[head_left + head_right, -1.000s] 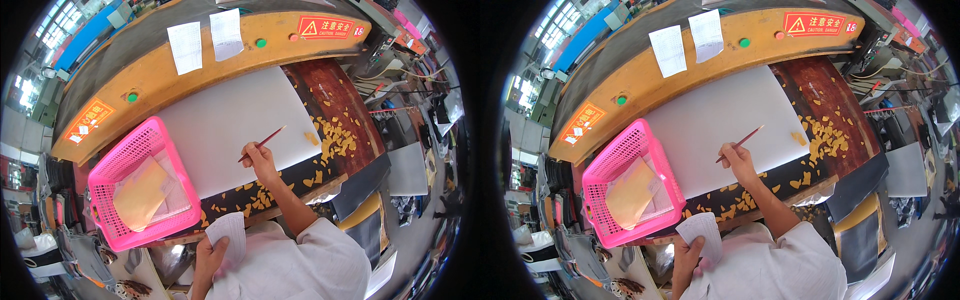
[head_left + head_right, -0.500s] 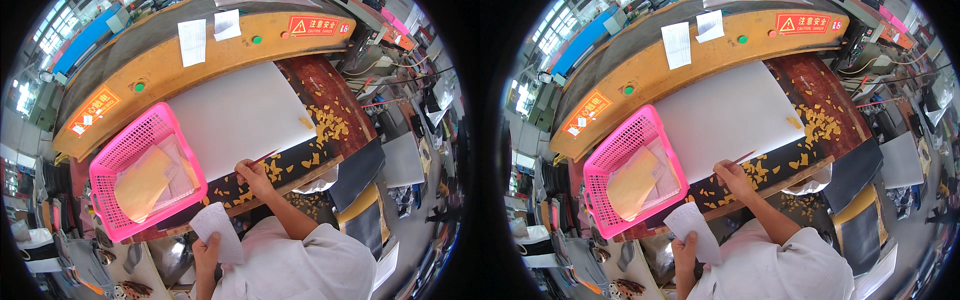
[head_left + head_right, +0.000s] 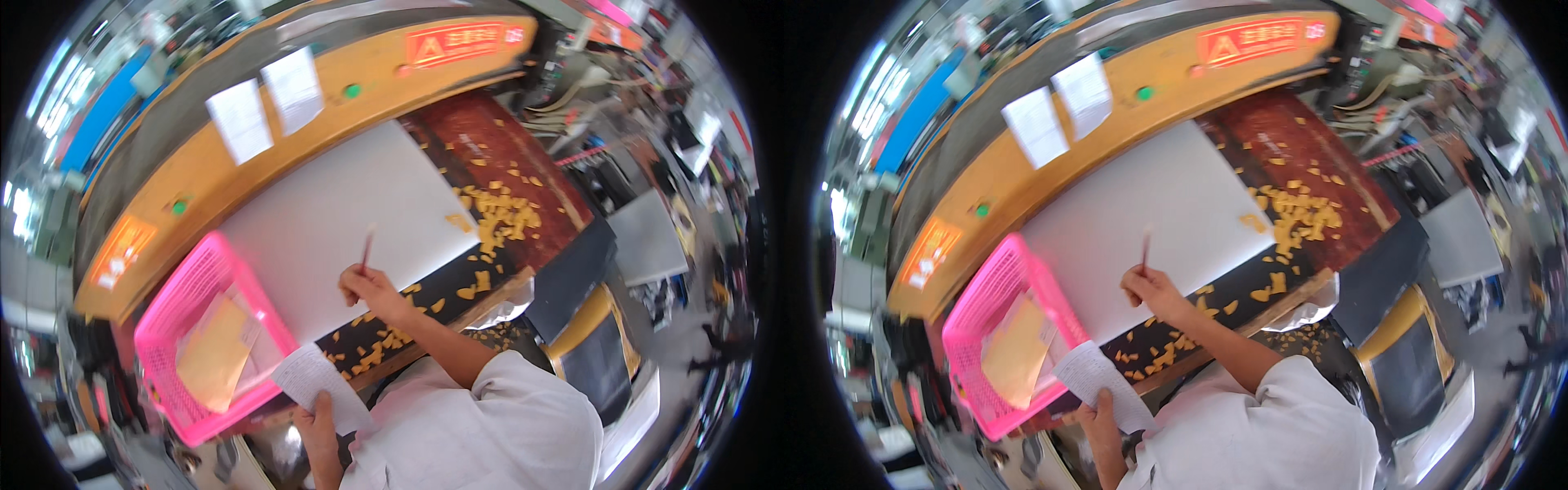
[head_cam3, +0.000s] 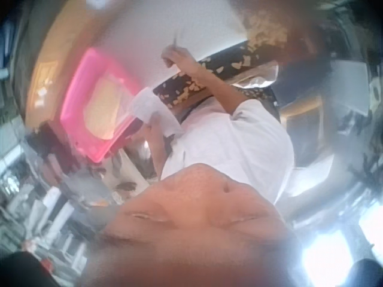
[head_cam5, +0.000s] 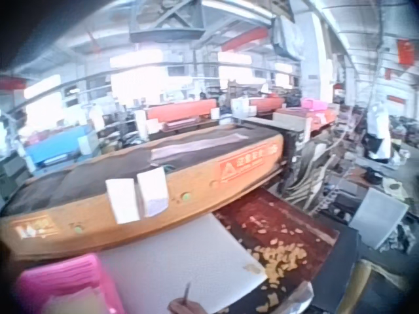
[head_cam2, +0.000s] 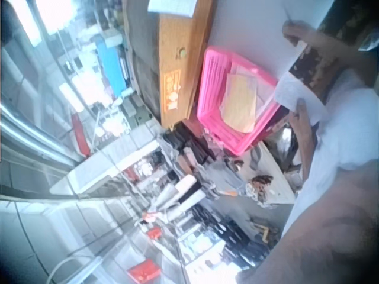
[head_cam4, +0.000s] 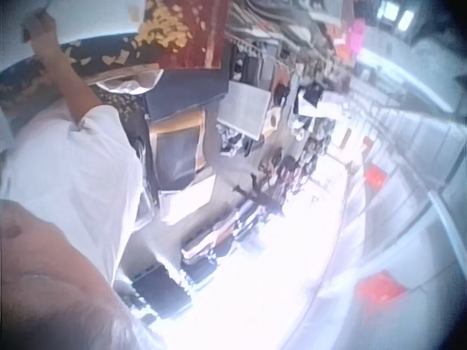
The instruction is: The person retrieves a paper from a pink basket, opens a drawer to place it inside, and writes on a document with a red pen. They then sweep debris from a workbench into a bag and fold a large black sheet of material.
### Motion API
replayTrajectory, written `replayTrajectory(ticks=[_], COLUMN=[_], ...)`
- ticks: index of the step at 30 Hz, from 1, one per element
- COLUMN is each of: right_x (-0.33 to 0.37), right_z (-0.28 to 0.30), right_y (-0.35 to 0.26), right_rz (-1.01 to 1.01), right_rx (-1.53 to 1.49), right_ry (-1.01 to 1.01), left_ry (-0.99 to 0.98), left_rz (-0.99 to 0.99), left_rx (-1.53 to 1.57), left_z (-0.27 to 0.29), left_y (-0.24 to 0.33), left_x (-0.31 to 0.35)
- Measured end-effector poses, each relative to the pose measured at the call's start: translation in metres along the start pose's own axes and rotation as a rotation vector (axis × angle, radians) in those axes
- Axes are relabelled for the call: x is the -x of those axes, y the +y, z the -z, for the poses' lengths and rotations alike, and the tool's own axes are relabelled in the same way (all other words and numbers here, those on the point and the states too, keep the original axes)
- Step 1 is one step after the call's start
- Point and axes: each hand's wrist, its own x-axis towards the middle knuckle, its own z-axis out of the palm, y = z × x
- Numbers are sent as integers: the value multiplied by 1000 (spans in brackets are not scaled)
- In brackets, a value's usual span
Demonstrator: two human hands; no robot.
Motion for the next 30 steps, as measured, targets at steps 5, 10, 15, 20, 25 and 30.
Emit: replayTrajectory(ticks=[5,10,15,20,25,30], right_x=[13,55,96,123,142,125], right_z=[40,67,61,16,-56,-166], right_y=[-19,-39,-33,-6,23,69], right_rz=[-49,22,-52,-144,-142,-333], right_rx=[-98,113,77,146,60,220], right_ry=[108,286,313,368,131,-336], left_ry=[-187,-363,-413,-480,-260,79], left_rz=[-31,202,65,46,31,117], left_rx=[34,-178,-270,-64,-24,400], left_z=[-37,-63,-74,-34,72,182], left_y=[-3,-2,0,1,-11,-54], left_x=[-36,-69,-69,-43,-14,17])
